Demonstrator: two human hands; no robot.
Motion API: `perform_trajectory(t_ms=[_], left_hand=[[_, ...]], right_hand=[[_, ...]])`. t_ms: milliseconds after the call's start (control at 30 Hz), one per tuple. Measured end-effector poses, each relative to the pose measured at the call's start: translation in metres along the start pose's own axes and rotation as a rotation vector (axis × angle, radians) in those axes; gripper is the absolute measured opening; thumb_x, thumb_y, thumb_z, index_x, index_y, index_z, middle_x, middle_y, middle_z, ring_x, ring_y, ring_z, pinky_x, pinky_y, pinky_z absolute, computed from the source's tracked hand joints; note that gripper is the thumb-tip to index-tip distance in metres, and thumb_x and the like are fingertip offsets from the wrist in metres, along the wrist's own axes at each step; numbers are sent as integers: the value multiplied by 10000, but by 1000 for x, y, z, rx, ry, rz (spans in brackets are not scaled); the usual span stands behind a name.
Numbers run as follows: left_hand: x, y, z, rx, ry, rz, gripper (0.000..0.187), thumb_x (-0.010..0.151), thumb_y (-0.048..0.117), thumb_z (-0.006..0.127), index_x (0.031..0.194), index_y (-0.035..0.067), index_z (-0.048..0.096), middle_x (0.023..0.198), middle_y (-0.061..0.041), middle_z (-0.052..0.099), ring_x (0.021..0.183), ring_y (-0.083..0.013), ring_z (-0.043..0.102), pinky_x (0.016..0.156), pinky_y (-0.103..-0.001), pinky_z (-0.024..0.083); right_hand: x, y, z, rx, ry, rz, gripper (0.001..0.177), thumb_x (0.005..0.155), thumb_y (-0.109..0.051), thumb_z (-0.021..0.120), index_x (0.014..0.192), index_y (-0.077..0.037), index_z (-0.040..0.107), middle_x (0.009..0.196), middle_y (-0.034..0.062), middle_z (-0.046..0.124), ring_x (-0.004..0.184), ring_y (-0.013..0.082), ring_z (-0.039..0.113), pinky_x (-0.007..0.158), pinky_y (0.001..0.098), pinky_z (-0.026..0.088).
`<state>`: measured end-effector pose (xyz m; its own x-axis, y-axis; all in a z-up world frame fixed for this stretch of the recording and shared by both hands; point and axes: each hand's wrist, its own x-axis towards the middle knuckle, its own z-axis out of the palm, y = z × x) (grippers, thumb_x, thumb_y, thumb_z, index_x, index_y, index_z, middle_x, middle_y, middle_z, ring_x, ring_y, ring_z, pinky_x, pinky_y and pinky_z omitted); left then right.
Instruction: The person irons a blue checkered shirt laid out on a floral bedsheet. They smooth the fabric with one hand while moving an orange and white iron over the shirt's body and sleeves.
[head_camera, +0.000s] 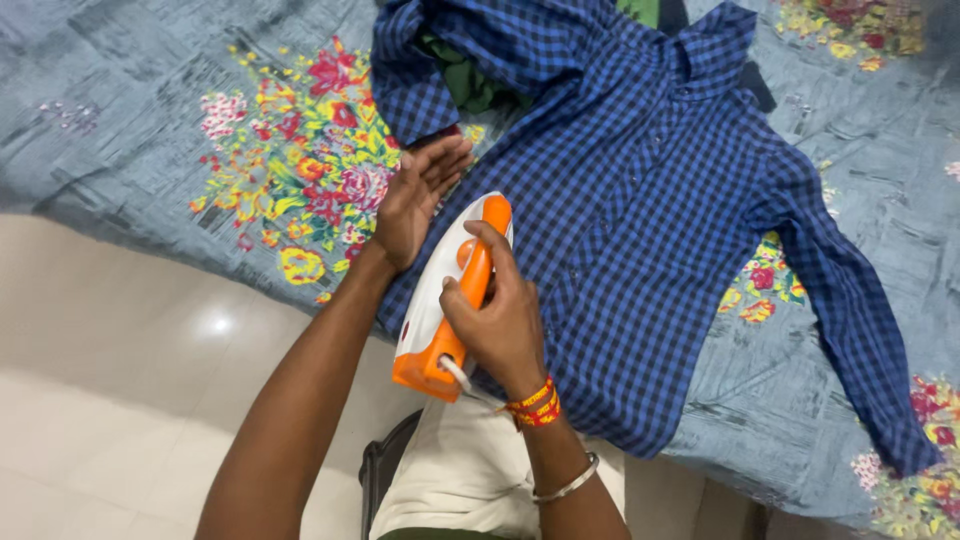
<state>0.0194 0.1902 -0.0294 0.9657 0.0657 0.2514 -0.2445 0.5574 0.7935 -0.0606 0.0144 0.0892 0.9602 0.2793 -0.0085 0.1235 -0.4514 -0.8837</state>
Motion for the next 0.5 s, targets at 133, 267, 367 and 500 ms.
perform_trajectory(t_ms=[133,267,367,500], left_hand=[[-4,-3,12,304,-6,-8,697,1094,546,389,1457,-31,534,1493,-202,576,1438,-306,512,1255,-412,343],[-6,2,20,771,-39,54,516,1078,395,463,1361,-2,633,1457,-174,619,1420,-312,541,1210,-423,381],[1,2,28,1016,-105,117,396,1049,272,531,1308,1,661,1455,-181,610,1404,-347,531,1195,-443,384],[-1,4,34,1216,-188,181,364,983,196,590,1269,-18,660,1465,-207,573,1396,-385,489,1186,-475,364]], right_hand=[[46,27,-40,-167,170,0,562,831,-233,700,1373,-130,593,934,129,740,806,226,745,737,338,582],[84,55,-88,-227,237,-71,542,818,-202,708,1341,-100,608,1010,139,743,879,243,739,780,360,583],[69,56,-80,-129,204,-198,558,859,-159,715,1393,-76,576,1112,137,719,973,241,719,848,357,578],[-4,32,-36,85,100,43,612,804,-131,696,1402,-102,567,991,98,707,816,152,684,747,305,581]])
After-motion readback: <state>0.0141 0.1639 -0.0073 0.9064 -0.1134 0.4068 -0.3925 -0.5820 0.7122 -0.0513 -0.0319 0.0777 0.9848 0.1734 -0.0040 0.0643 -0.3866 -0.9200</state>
